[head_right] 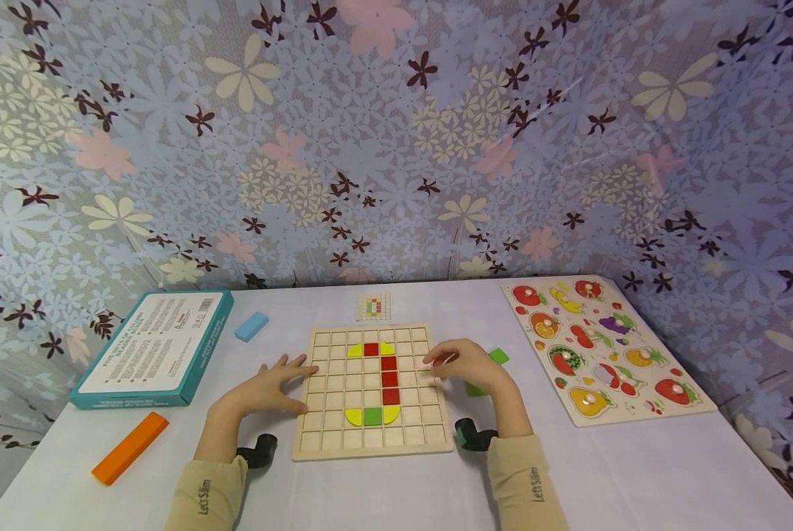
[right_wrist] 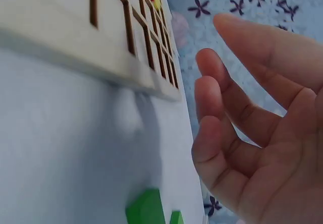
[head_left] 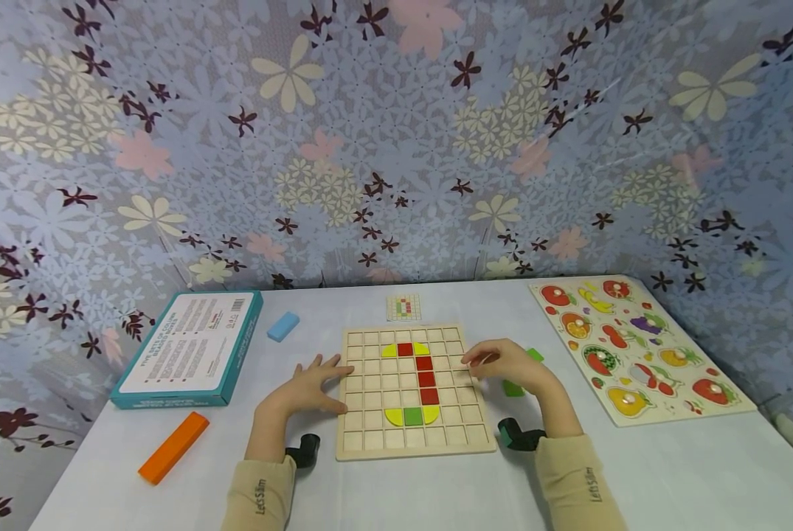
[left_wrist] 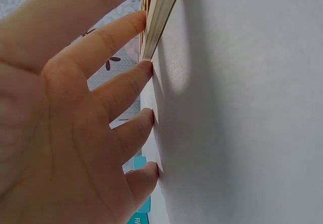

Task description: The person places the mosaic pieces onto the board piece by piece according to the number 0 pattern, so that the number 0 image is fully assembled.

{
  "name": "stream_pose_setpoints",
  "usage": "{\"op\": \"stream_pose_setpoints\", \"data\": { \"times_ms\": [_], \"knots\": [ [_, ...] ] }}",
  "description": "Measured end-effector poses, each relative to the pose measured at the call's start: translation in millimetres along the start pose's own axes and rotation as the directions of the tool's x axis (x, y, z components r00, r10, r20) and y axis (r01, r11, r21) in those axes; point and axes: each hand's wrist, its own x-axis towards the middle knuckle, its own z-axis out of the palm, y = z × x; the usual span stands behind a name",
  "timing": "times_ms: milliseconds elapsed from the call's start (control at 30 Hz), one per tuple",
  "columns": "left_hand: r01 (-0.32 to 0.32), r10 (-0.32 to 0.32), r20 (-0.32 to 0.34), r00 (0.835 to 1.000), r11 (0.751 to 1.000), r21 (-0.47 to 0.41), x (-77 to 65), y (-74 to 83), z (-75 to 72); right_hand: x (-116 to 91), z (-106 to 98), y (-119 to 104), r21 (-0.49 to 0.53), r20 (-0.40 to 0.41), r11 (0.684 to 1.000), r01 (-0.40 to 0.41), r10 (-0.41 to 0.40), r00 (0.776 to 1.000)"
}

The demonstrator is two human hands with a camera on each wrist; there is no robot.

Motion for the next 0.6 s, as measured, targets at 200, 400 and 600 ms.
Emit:
{"op": "stream_pose_setpoints", "data": {
  "times_ms": [200, 400, 600],
  "knots": [
    [-0.010, 0.010, 0.000, 1.000, 1.000, -0.003, -0.6, 0.0, -0.3, -6.8, -13.3, 9.9, 0.020, 0.017, 1.000, -0.024, 0.024, 1.000],
    [-0.016, 0.016, 0.001, 1.000, 1.000, -0.001, -1.3, 0.0, -0.8, -14.0, -25.2, 19.7, -0.006, 0.032, 0.999, -0.046, 0.046, 0.998],
    [-0.011, 0.011, 0.002, 1.000, 1.000, -0.010, -0.9, -0.2, -0.7, -17.5, -31.4, 27.0, 0.012, 0.081, 0.999, -0.050, 0.049, 0.995]
  ]
}}
